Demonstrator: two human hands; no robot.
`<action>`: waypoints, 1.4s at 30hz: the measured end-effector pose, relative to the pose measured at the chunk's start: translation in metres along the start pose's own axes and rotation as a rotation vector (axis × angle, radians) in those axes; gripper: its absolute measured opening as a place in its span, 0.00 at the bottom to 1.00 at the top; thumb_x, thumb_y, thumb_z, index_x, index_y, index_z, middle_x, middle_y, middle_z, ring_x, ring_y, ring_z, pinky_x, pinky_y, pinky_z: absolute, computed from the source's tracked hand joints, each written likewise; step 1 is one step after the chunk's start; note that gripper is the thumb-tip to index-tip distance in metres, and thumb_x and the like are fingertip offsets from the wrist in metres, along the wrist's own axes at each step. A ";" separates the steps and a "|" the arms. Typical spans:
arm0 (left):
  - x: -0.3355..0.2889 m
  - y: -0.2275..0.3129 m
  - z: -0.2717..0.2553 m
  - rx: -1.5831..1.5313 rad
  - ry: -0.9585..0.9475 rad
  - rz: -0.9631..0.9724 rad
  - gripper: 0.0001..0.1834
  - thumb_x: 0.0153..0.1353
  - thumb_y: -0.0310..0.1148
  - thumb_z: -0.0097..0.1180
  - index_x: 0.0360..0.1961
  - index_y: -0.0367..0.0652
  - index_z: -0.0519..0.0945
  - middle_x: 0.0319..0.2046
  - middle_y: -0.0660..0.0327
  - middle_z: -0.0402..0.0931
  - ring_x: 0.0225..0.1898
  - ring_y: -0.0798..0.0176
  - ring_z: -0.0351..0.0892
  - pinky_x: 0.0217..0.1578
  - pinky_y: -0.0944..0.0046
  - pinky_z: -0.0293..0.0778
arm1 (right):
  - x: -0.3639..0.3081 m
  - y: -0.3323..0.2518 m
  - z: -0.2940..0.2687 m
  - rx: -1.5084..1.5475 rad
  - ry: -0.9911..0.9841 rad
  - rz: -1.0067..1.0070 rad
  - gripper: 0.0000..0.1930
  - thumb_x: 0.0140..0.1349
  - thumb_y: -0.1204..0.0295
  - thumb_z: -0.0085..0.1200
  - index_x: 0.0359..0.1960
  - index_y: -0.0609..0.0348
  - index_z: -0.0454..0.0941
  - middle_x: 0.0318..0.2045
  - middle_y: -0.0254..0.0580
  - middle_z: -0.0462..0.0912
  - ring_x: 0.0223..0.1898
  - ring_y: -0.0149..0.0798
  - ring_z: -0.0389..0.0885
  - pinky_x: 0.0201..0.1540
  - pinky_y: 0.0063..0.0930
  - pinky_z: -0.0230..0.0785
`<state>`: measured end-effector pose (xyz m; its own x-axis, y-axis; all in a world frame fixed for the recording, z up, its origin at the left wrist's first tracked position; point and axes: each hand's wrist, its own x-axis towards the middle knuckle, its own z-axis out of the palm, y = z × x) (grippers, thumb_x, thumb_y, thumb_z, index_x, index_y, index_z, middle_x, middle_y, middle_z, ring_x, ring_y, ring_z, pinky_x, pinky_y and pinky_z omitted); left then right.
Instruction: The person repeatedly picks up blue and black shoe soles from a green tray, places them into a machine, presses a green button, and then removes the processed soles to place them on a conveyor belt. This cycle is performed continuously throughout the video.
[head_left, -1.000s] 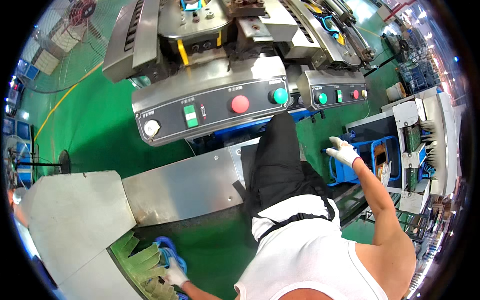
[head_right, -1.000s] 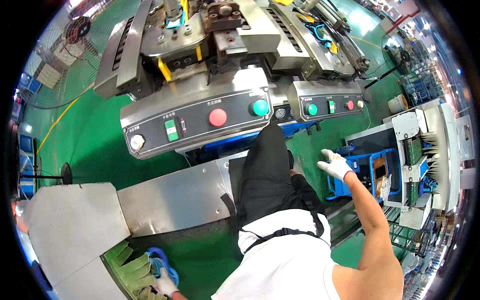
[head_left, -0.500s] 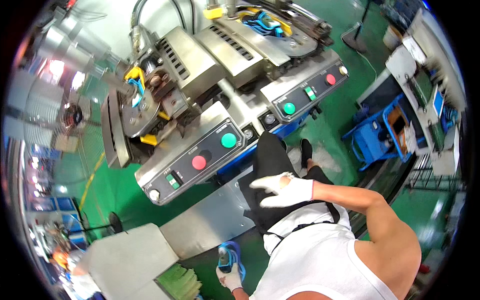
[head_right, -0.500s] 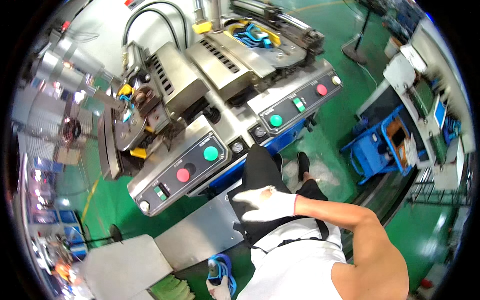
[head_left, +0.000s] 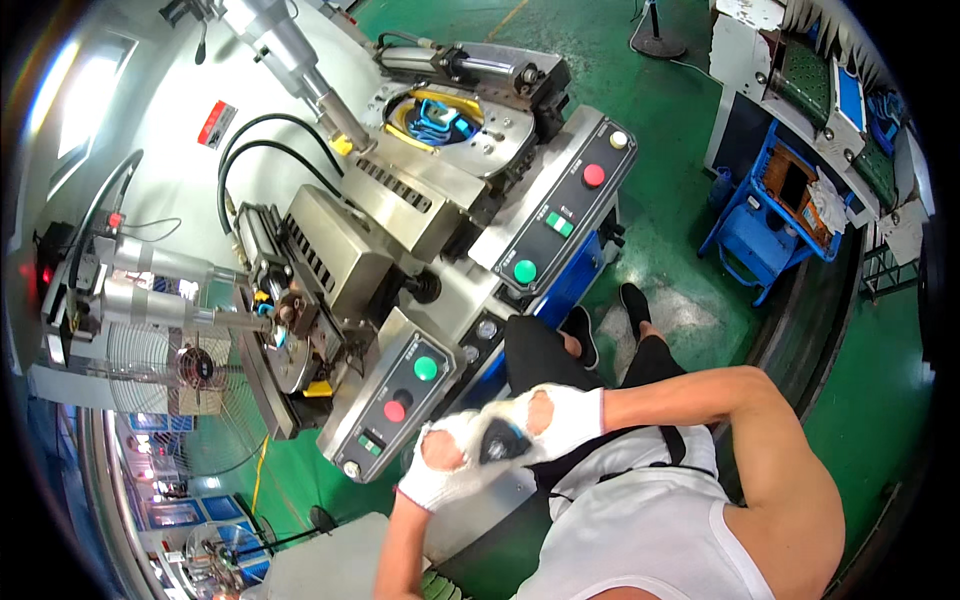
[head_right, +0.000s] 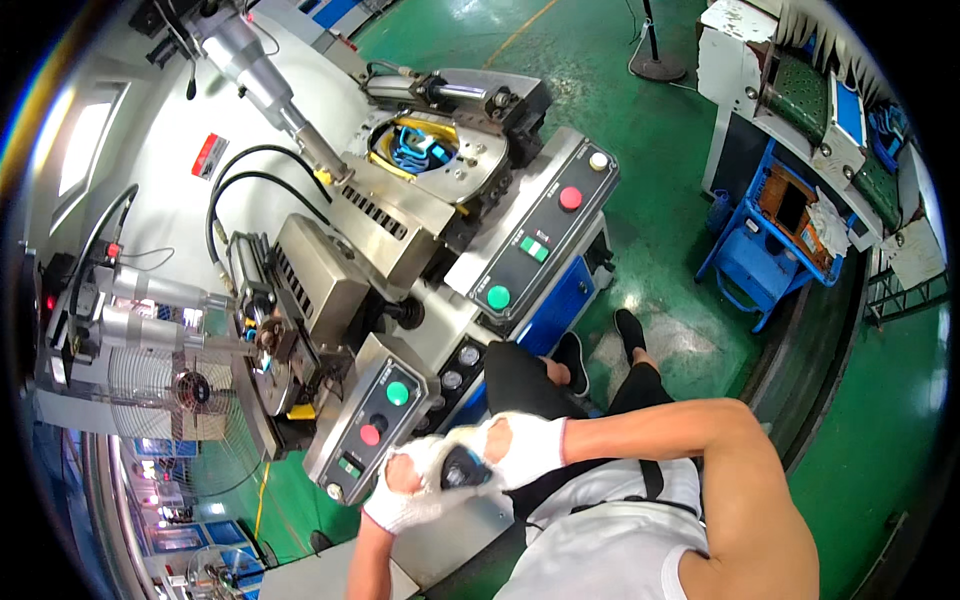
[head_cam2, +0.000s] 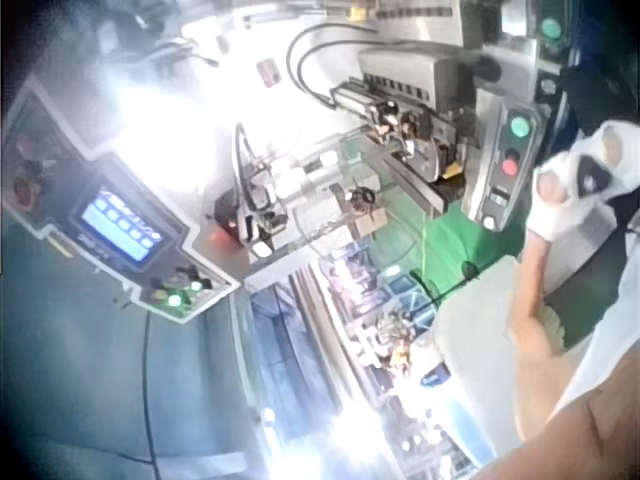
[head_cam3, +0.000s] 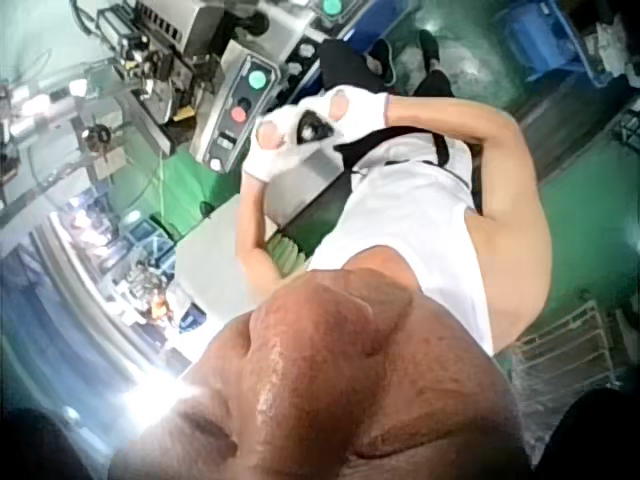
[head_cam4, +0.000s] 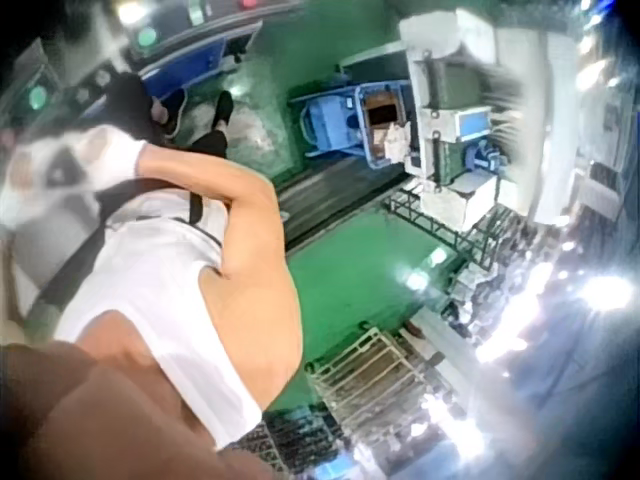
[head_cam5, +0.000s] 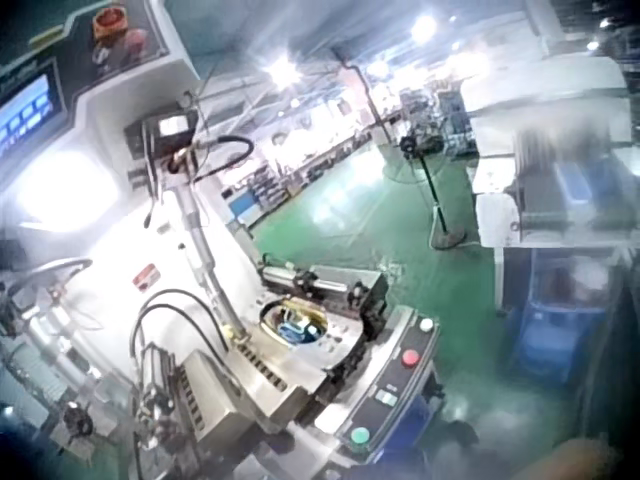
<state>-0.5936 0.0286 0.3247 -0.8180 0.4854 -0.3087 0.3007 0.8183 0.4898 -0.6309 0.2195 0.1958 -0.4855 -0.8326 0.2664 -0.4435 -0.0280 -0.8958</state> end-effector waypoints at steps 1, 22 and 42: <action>0.029 0.003 -0.012 0.028 -0.006 0.131 0.29 0.49 0.42 0.77 0.50 0.39 0.84 0.42 0.46 0.85 0.47 0.39 0.85 0.48 0.48 0.80 | -0.014 -0.002 -0.026 0.022 0.095 0.033 0.34 0.58 0.52 0.72 0.59 0.61 0.75 0.46 0.55 0.87 0.45 0.55 0.88 0.49 0.44 0.80; 0.527 -0.190 -0.166 -0.030 1.023 -0.178 0.18 0.72 0.36 0.56 0.61 0.47 0.82 0.52 0.51 0.85 0.57 0.52 0.84 0.60 0.56 0.75 | -0.219 0.078 -0.085 0.847 1.457 0.831 0.55 0.50 0.43 0.78 0.76 0.57 0.66 0.58 0.32 0.81 0.52 0.30 0.80 0.56 0.31 0.78; 0.149 -0.044 -0.046 -0.405 0.928 0.468 0.16 0.62 0.17 0.57 0.49 0.44 0.84 0.58 0.49 0.82 0.59 0.49 0.82 0.62 0.54 0.76 | -0.104 0.039 -0.172 0.385 1.394 0.437 0.20 0.65 0.68 0.66 0.59 0.58 0.82 0.35 0.25 0.80 0.35 0.20 0.75 0.41 0.20 0.71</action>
<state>-0.7513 0.0508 0.2953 -0.7656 0.1628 0.6223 0.6318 0.3719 0.6800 -0.7275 0.4001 0.1942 -0.9267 0.3558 -0.1211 0.0317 -0.2470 -0.9685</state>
